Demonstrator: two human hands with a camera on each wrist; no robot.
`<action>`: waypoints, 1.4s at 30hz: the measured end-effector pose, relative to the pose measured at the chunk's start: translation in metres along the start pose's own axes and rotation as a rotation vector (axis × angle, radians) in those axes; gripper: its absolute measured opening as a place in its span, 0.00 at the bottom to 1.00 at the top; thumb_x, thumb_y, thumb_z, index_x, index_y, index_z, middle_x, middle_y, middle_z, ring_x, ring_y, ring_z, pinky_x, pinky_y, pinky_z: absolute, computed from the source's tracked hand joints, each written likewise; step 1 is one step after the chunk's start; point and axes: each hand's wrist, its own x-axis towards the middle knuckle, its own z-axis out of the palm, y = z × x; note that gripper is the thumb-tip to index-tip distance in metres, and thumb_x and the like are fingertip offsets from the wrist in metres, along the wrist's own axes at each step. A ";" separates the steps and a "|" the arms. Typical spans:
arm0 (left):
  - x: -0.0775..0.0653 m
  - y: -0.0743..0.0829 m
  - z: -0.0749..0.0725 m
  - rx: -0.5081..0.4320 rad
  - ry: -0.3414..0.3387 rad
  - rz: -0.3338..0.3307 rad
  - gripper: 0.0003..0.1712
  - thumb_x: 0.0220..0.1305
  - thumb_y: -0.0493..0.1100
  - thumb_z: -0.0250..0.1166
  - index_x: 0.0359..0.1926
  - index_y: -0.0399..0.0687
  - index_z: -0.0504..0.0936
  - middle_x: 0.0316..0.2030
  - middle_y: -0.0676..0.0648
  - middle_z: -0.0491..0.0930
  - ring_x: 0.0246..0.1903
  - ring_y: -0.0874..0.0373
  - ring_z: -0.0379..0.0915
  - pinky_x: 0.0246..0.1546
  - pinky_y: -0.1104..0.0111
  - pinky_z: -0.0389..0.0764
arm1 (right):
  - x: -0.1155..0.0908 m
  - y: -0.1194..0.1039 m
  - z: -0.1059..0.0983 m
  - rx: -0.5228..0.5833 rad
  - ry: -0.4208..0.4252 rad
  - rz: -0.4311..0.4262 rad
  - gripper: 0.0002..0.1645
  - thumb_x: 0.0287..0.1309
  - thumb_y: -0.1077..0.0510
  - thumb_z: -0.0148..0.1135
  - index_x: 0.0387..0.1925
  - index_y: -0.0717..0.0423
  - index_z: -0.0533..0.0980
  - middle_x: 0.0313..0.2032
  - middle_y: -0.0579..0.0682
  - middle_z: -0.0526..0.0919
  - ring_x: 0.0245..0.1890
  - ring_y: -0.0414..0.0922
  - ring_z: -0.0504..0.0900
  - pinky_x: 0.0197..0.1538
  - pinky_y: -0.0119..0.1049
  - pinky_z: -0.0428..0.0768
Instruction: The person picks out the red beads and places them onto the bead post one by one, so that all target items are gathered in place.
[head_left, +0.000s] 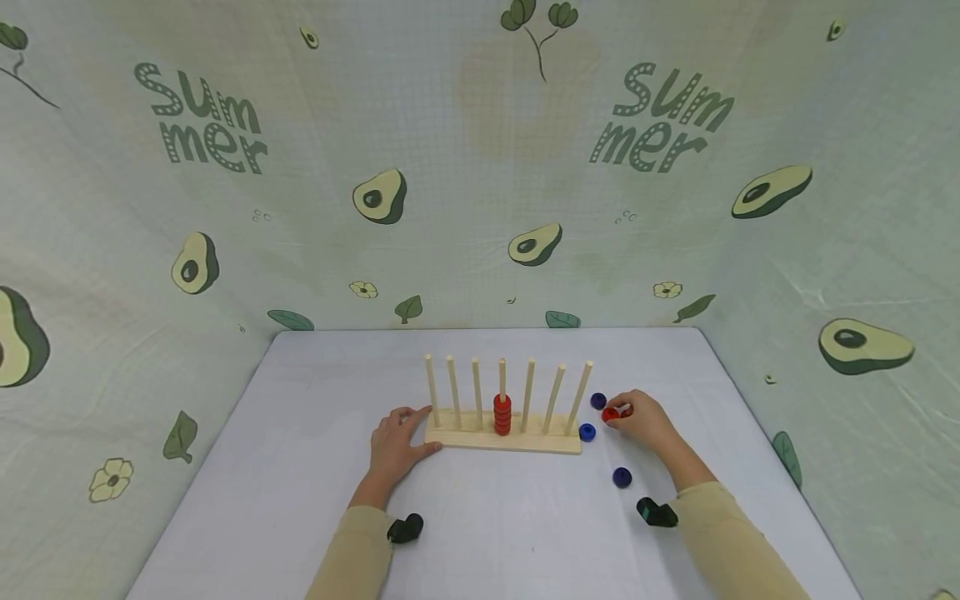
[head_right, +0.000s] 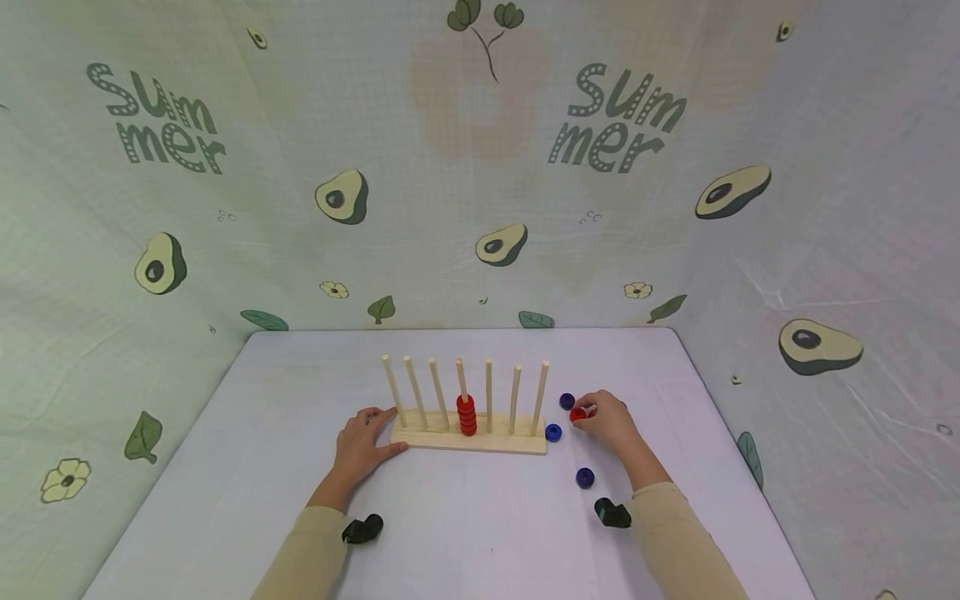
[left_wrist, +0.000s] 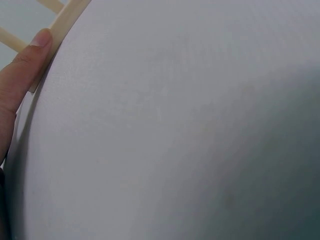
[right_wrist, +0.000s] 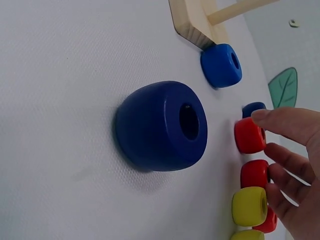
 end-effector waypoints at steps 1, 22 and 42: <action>0.000 0.000 0.000 0.002 0.002 0.001 0.43 0.50 0.62 0.74 0.66 0.58 0.73 0.57 0.42 0.68 0.50 0.45 0.65 0.48 0.50 0.65 | 0.000 0.001 0.001 0.000 0.003 -0.002 0.17 0.52 0.63 0.71 0.45 0.63 0.81 0.44 0.60 0.77 0.37 0.51 0.73 0.39 0.43 0.75; -0.001 0.001 0.001 0.006 0.050 0.030 0.42 0.48 0.60 0.75 0.64 0.56 0.75 0.55 0.41 0.69 0.49 0.45 0.66 0.46 0.50 0.65 | 0.004 0.003 0.005 0.049 0.006 0.032 0.14 0.52 0.64 0.70 0.41 0.63 0.79 0.39 0.57 0.79 0.33 0.48 0.75 0.33 0.38 0.77; -0.001 0.001 0.000 0.009 0.034 0.019 0.42 0.49 0.61 0.74 0.65 0.57 0.74 0.56 0.41 0.69 0.50 0.44 0.66 0.47 0.50 0.65 | 0.003 0.000 0.000 0.019 -0.021 -0.014 0.12 0.52 0.63 0.71 0.39 0.60 0.80 0.36 0.52 0.80 0.33 0.48 0.74 0.35 0.39 0.75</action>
